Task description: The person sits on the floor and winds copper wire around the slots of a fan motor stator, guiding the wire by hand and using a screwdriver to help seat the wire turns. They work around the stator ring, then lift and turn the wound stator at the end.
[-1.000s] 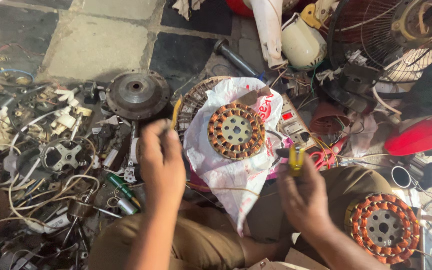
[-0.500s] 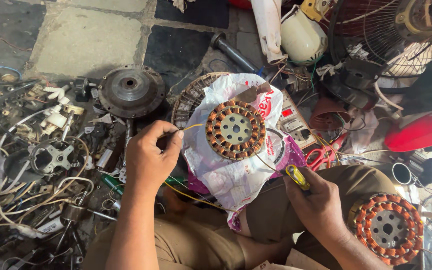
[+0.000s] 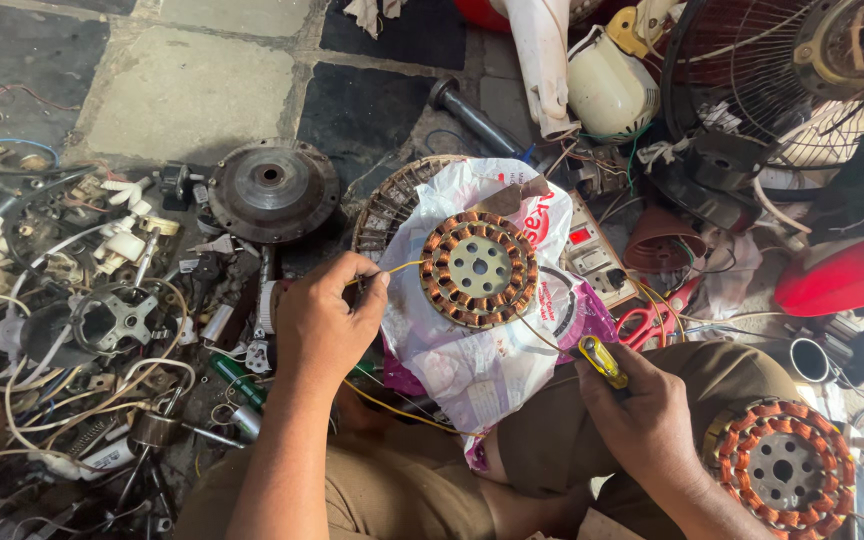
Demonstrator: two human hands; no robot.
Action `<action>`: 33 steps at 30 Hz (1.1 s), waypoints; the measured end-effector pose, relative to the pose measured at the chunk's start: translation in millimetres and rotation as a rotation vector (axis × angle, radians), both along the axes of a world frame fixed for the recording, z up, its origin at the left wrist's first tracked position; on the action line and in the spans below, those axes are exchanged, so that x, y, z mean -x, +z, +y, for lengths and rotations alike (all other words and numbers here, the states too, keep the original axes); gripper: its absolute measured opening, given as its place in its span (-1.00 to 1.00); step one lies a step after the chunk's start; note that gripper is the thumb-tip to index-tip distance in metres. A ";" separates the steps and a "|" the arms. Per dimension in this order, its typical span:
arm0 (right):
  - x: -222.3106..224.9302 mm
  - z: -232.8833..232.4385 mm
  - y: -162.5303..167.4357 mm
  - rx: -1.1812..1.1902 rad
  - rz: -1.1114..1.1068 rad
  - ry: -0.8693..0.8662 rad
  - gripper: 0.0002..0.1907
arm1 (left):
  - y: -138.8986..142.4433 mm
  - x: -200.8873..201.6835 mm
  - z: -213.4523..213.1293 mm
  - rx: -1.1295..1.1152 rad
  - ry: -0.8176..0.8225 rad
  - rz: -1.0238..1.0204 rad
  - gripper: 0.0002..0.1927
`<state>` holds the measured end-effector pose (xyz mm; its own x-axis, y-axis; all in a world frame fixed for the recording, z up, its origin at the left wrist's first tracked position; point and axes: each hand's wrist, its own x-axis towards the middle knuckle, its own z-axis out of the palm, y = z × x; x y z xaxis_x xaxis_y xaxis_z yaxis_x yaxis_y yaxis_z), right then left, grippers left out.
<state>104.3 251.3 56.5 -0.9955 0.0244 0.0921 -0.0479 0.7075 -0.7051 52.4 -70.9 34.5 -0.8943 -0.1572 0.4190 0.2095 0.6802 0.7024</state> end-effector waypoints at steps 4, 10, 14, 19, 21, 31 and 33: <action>0.7 0.2 1.0 -0.011 -0.006 -0.004 -0.75 | 0.7 -1.1 -0.4 0.009 0.019 -0.021 -0.85; 1.7 2.3 2.1 -0.035 -0.025 -0.010 -0.76 | 6.7 -2.4 -4.6 0.036 -0.005 -0.018 -0.85; 2.7 2.9 2.5 -0.020 0.002 0.014 -0.74 | 7.8 -4.1 -5.1 0.047 -0.005 0.025 -0.86; 1.6 4.1 3.5 -0.034 -0.048 -0.013 -0.75 | 5.6 -4.9 -0.3 0.014 0.000 0.034 -0.86; 1.7 3.9 3.1 -0.030 -0.039 -0.005 -0.74 | 4.9 -4.8 -0.1 0.018 0.005 0.012 -0.87; 0.7 4.2 2.4 -0.041 -0.041 0.000 -0.77 | 3.2 -5.7 2.8 0.127 0.045 0.030 -0.87; 1.5 3.9 2.9 -0.044 -0.018 0.000 -0.77 | 2.8 -5.3 2.8 0.124 0.037 0.046 -0.87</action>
<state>102.8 255.2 59.4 -0.9969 0.0209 0.0755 -0.0356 0.7378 -0.6741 57.6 -68.1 37.3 -0.8684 -0.1338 0.4775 0.2128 0.7691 0.6026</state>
